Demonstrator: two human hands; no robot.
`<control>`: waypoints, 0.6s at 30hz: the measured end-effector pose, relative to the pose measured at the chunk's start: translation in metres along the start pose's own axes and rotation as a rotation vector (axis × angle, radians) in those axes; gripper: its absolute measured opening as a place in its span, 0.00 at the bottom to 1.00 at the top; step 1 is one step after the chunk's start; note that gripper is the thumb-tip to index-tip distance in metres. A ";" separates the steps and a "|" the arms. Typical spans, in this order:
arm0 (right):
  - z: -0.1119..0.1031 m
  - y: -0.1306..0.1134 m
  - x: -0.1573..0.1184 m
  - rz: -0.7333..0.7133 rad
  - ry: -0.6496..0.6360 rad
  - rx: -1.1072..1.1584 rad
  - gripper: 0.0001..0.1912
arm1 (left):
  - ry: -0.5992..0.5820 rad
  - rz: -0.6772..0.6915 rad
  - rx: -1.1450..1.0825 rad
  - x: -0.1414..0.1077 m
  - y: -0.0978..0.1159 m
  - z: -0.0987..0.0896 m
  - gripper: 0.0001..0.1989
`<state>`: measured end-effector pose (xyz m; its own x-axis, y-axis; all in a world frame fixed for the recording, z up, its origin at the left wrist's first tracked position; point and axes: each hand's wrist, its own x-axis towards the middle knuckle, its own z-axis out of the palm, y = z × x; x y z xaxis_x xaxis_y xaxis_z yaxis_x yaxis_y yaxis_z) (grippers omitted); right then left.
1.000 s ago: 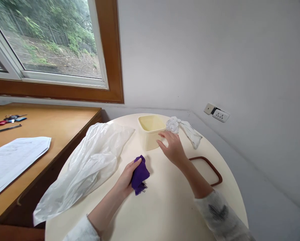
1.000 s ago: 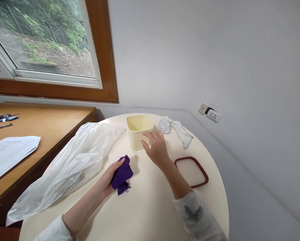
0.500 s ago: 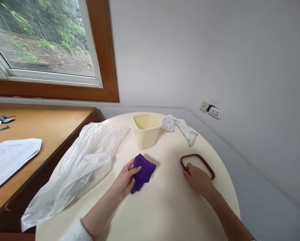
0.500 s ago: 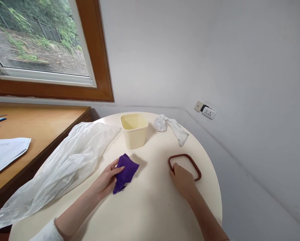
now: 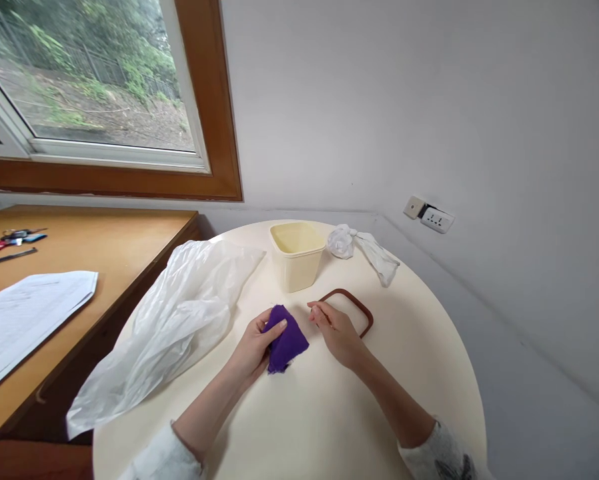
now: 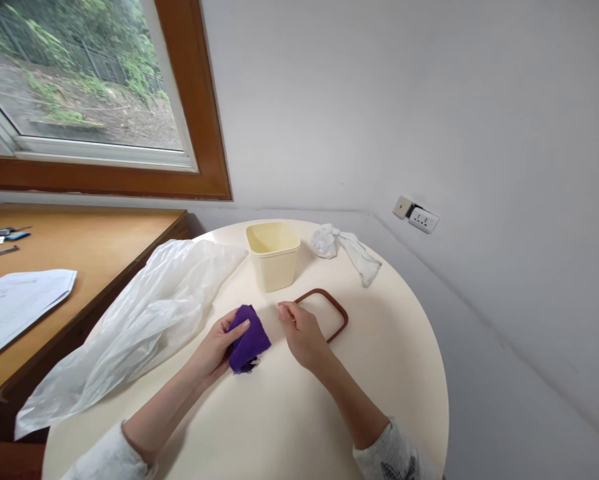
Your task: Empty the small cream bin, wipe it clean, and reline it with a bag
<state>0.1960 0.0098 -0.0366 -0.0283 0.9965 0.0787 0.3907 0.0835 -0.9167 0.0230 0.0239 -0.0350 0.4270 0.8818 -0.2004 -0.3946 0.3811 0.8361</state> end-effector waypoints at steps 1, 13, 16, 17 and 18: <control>0.002 -0.002 0.000 0.081 -0.073 0.166 0.22 | -0.008 -0.004 0.003 -0.001 0.000 0.000 0.12; 0.004 -0.003 -0.004 0.318 -0.350 0.888 0.12 | -0.078 0.002 0.042 0.001 -0.003 -0.001 0.11; 0.005 0.000 -0.004 0.410 -0.374 0.982 0.14 | -0.166 -0.027 0.002 -0.001 0.002 0.002 0.11; 0.005 0.002 -0.004 0.421 -0.383 0.989 0.16 | -0.191 -0.040 -0.009 -0.002 0.003 0.003 0.12; 0.004 0.003 -0.003 0.421 -0.392 0.989 0.18 | -0.212 -0.053 -0.019 -0.003 0.005 0.003 0.13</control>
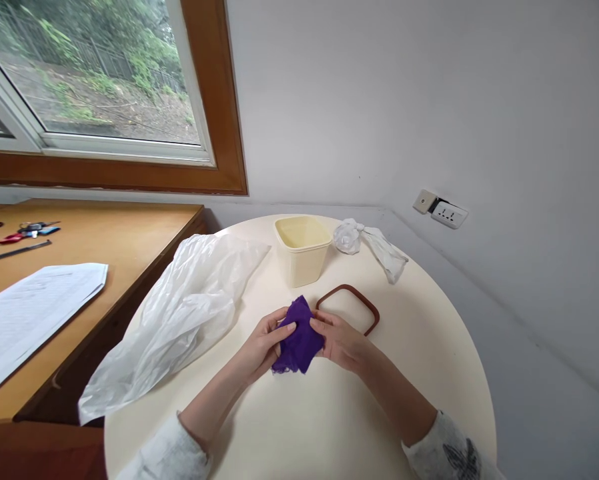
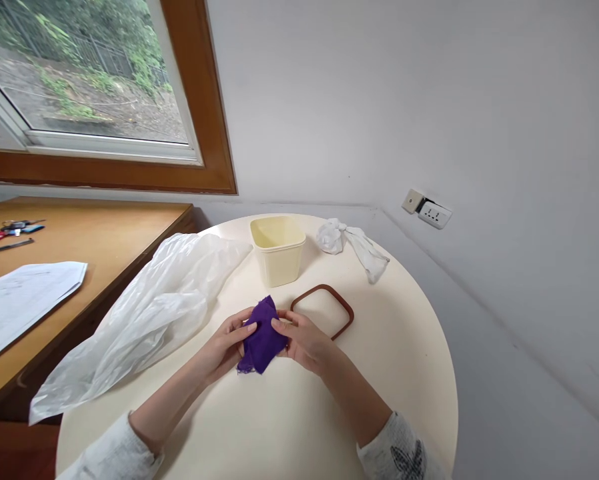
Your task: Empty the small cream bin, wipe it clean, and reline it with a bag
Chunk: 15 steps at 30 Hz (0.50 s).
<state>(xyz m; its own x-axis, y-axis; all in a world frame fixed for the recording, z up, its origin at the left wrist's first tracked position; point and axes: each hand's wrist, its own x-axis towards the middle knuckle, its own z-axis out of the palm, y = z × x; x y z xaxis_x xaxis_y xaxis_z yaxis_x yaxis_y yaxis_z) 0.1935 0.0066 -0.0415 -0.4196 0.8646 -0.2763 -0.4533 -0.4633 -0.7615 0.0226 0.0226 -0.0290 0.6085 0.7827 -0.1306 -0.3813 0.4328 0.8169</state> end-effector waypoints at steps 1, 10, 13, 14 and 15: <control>-0.001 0.000 0.000 0.002 -0.007 -0.006 0.18 | -0.016 -0.013 -0.004 -0.001 0.001 0.000 0.14; 0.000 -0.015 -0.009 -0.199 -0.115 -0.003 0.14 | 0.124 0.087 0.249 0.006 -0.003 -0.005 0.17; 0.003 -0.020 -0.012 -0.259 -0.053 0.037 0.13 | 0.356 0.252 0.362 0.010 -0.006 -0.012 0.08; 0.003 -0.021 -0.012 -0.271 -0.037 0.047 0.12 | 0.390 0.278 0.363 0.011 -0.006 -0.014 0.06; 0.004 -0.022 -0.012 -0.280 -0.021 0.056 0.13 | 0.393 0.282 0.342 0.011 -0.007 -0.015 0.04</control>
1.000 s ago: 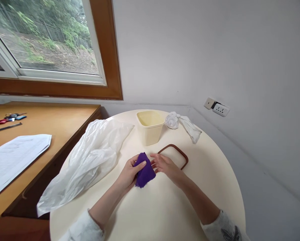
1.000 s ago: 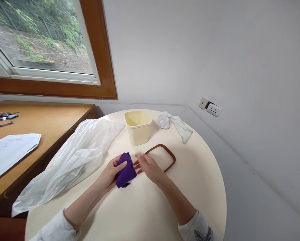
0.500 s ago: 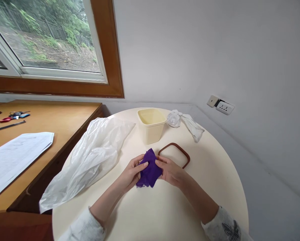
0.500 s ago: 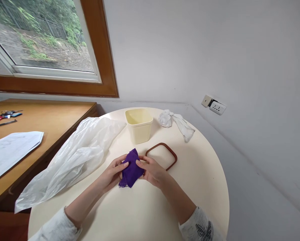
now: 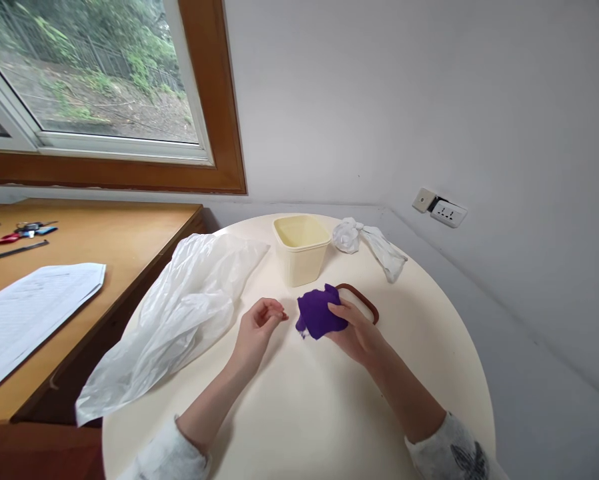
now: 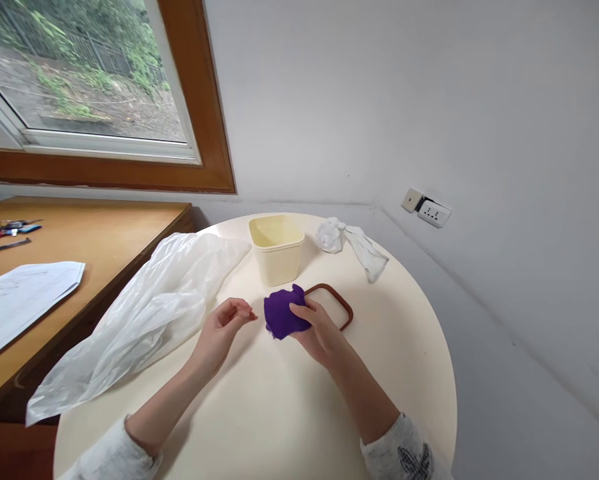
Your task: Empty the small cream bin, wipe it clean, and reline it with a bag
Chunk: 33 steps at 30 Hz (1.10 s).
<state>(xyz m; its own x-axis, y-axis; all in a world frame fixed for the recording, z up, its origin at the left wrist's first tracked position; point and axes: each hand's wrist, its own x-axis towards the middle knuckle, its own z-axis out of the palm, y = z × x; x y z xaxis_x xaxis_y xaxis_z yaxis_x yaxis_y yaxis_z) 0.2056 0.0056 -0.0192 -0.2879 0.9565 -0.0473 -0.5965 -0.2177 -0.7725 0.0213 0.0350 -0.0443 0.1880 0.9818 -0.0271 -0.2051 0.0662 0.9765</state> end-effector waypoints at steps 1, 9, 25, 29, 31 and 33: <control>0.000 -0.001 0.000 -0.008 0.015 0.006 0.13 | -0.026 -0.023 -0.037 0.000 0.000 0.000 0.03; 0.005 0.013 0.003 0.000 0.077 -0.129 0.13 | -0.407 -0.237 -0.253 -0.011 0.009 0.013 0.16; -0.010 0.018 -0.008 0.080 0.018 -0.210 0.13 | -0.599 -0.213 -0.299 -0.017 0.006 0.007 0.14; -0.020 -0.002 -0.025 -0.009 0.203 -0.287 0.17 | -0.642 -0.250 -0.179 -0.017 0.008 0.005 0.21; -0.034 -0.020 -0.039 -0.064 0.313 -0.358 0.20 | -0.602 -0.238 -0.076 -0.016 0.007 0.003 0.19; -0.056 -0.039 -0.057 -0.115 0.447 -0.472 0.21 | -0.506 -0.187 0.056 -0.015 0.008 0.002 0.15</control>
<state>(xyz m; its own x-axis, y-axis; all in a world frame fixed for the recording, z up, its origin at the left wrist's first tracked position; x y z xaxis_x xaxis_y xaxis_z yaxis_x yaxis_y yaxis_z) 0.2873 -0.0296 -0.0217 0.1571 0.9793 -0.1279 -0.1832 -0.0984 -0.9781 0.0186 0.0209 -0.0357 0.6584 0.7449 -0.1081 -0.0755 0.2082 0.9752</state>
